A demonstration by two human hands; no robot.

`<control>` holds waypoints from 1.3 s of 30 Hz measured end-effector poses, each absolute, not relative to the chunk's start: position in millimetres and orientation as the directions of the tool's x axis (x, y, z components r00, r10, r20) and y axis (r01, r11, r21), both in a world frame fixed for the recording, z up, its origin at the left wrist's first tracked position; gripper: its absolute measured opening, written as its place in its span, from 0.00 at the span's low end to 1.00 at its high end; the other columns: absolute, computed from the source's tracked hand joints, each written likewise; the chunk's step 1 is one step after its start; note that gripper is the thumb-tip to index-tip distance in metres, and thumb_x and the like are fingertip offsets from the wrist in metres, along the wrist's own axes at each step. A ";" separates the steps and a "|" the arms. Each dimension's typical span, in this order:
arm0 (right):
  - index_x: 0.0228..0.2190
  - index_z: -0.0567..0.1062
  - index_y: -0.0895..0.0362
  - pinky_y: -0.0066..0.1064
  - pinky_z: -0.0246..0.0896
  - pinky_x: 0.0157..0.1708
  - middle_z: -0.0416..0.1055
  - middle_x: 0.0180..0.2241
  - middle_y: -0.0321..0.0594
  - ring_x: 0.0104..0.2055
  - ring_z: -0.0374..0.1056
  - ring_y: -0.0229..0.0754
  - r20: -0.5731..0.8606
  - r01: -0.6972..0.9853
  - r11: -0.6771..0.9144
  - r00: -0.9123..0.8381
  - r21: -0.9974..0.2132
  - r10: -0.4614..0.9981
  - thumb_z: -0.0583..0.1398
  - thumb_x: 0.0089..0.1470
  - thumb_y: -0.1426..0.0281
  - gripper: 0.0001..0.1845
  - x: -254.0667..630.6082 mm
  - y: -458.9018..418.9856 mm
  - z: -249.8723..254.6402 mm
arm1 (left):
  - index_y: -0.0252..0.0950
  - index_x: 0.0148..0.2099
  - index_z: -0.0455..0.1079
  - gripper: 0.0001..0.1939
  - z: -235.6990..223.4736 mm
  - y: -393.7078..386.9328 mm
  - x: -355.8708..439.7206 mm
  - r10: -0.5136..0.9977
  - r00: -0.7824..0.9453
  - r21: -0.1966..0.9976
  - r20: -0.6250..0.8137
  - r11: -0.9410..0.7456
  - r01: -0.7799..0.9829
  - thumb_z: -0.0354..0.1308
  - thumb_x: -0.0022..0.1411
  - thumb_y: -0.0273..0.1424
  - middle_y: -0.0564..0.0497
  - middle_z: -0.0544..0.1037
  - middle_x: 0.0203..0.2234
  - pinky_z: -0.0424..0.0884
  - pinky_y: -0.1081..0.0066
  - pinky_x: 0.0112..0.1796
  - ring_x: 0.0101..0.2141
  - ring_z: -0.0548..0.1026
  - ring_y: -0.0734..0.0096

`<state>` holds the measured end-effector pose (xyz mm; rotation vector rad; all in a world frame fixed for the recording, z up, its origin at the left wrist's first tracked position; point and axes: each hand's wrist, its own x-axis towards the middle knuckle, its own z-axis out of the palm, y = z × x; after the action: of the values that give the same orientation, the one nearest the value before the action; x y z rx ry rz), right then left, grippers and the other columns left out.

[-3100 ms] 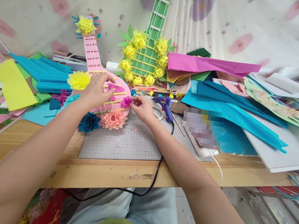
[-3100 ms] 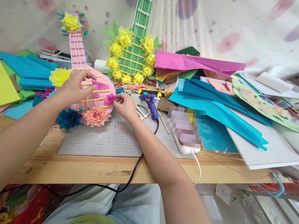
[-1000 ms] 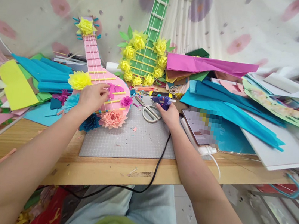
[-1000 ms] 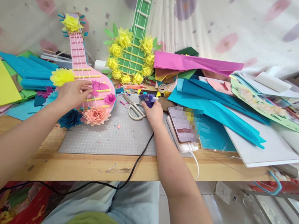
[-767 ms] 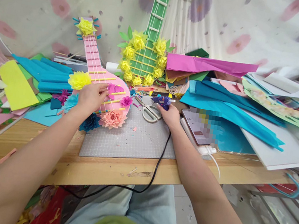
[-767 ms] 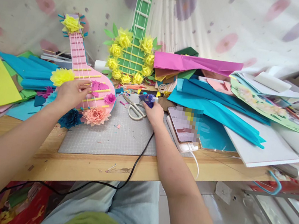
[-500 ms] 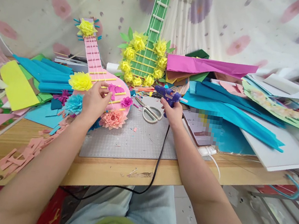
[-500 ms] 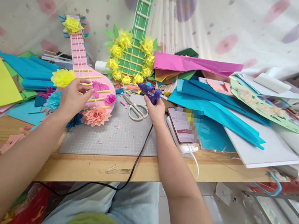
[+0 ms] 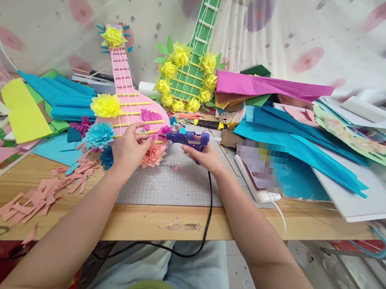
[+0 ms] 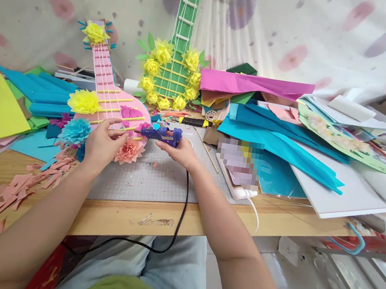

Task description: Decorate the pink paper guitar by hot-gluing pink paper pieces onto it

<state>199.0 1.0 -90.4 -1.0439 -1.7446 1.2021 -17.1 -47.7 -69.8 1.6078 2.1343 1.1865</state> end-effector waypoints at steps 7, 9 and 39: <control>0.27 0.74 0.55 0.27 0.56 0.23 0.62 0.17 0.31 0.24 0.60 0.36 0.191 0.277 0.304 -0.369 -0.911 0.909 0.64 0.44 0.50 0.20 196.3 -0.8 -90.7 | 0.43 0.55 0.66 0.24 -69.4 -47.3 -15.8 0.878 -0.406 0.696 0.255 0.125 0.707 0.60 0.55 0.36 0.52 0.83 0.35 0.70 0.67 0.39 0.37 0.80 0.65; 0.27 0.74 0.55 0.28 0.57 0.24 0.63 0.18 0.32 0.25 0.62 0.37 0.204 0.261 0.319 -0.386 -0.911 0.900 0.64 0.44 0.51 0.20 195.7 -1.2 -89.7 | 0.43 0.56 0.66 0.25 -68.7 -48.1 -14.1 0.880 -0.400 0.683 0.255 0.129 0.719 0.60 0.55 0.36 0.52 0.83 0.35 0.69 0.67 0.39 0.36 0.80 0.64; 0.29 0.75 0.55 0.29 0.60 0.27 0.69 0.22 0.34 0.27 0.64 0.37 0.208 0.235 0.300 -0.349 -0.925 0.914 0.64 0.45 0.50 0.20 196.3 1.6 -95.7 | 0.45 0.55 0.67 0.24 -74.0 -48.8 -10.9 0.884 -0.376 0.682 0.277 0.095 0.725 0.61 0.56 0.37 0.52 0.83 0.35 0.70 0.67 0.40 0.40 0.80 0.63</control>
<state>196.3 1.6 -95.7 -1.0367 -1.7764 1.0812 -10.9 -48.8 -74.0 1.6212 2.1635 1.1477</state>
